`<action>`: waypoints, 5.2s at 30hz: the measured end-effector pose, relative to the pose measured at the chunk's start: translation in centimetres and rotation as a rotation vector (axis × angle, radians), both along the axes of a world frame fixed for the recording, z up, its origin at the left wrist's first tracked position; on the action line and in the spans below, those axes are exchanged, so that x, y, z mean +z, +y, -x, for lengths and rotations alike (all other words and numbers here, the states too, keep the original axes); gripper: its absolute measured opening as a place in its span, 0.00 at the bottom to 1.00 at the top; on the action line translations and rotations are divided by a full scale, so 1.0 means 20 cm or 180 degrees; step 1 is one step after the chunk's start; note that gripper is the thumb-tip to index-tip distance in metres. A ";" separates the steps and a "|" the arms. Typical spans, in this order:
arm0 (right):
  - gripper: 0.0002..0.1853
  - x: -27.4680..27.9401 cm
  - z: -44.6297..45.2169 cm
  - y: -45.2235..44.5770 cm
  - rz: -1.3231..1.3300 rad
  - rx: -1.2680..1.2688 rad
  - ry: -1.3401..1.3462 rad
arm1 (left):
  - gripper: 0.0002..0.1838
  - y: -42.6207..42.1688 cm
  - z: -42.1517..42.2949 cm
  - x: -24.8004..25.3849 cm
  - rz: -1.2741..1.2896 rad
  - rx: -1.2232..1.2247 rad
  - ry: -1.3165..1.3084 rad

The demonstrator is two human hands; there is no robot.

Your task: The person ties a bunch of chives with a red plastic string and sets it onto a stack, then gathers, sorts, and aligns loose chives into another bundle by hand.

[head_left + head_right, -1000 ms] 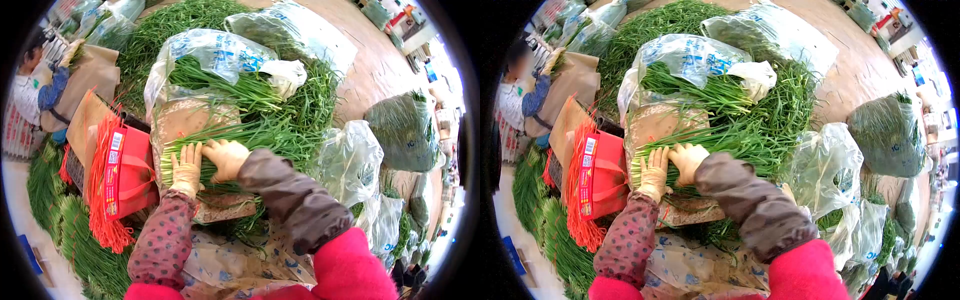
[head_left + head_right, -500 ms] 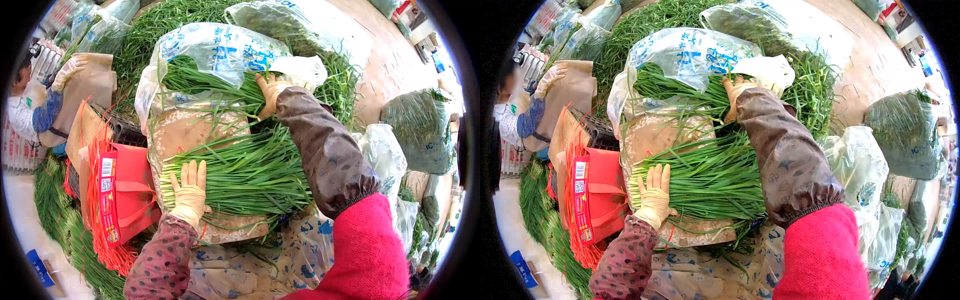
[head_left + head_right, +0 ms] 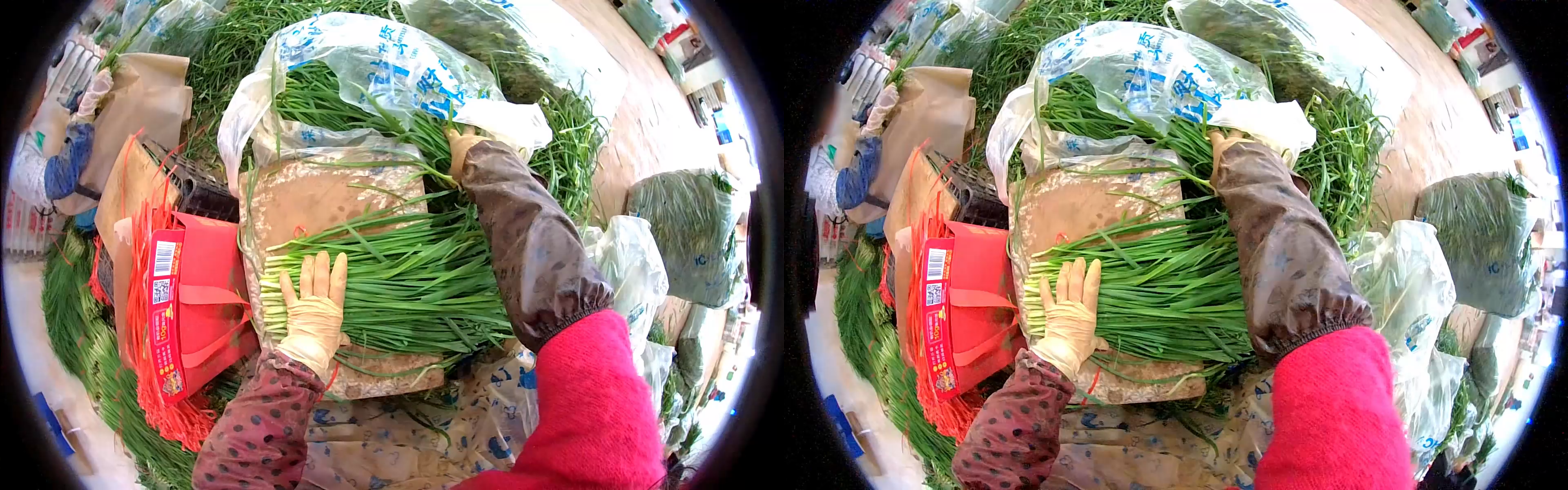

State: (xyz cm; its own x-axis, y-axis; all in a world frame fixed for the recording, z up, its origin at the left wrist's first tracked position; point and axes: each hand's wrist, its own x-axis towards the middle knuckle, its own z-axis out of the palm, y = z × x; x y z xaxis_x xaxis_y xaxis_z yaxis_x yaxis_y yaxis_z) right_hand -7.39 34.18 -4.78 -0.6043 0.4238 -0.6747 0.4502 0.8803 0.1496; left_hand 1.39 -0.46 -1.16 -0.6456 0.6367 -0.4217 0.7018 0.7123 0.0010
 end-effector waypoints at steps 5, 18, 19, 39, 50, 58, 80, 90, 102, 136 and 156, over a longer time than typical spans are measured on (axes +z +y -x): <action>0.51 -0.02 -0.04 0.09 0.0327 0.0113 0.0538 | 0.78 0.01 0.00 0.05 0.0174 -0.0108 -0.0017; 0.53 0.35 0.01 0.14 0.1341 0.0140 0.0480 | 0.27 0.81 0.37 0.07 -0.2533 0.2402 -0.2981; 0.53 0.33 0.02 0.16 0.1337 0.0131 0.0482 | 0.19 0.89 0.40 0.04 -0.2133 0.2701 -0.3360; 0.23 0.36 -0.03 0.20 0.2838 -0.1007 0.0329 | 0.16 1.09 0.31 -0.28 -0.1415 0.0972 -0.2372; 0.31 0.66 -0.05 0.20 0.2846 -0.0813 0.0029 | 0.12 1.29 0.27 -0.32 -0.4950 0.5171 -0.4176; 0.46 0.63 -0.11 0.07 0.2015 0.0233 0.0159 | 0.12 1.17 0.21 -0.11 -0.4022 0.3790 -0.4652; 0.38 1.53 -0.89 0.71 -0.0710 -0.0305 0.2798 | 0.22 1.59 -0.45 0.31 -0.0323 0.0627 -0.1179; 0.17 1.31 -1.09 0.73 0.1629 -0.2333 0.3201 | 0.54 1.38 -0.50 0.64 -0.3100 0.1487 -0.6192; 0.35 1.49 -1.42 -0.68 0.0305 0.0769 0.2780 | 0.29 0.63 -0.71 0.99 -0.6086 0.2458 -0.5089; 0.55 1.01 -1.15 -1.48 0.3578 0.1220 0.2840 | 0.31 -0.69 -0.62 0.42 -0.3509 0.1697 -0.0924; 0.30 1.05 -1.27 -1.62 0.3814 0.0569 0.3273 | 0.33 -0.74 -1.21 0.80 -0.3265 0.2375 -0.2072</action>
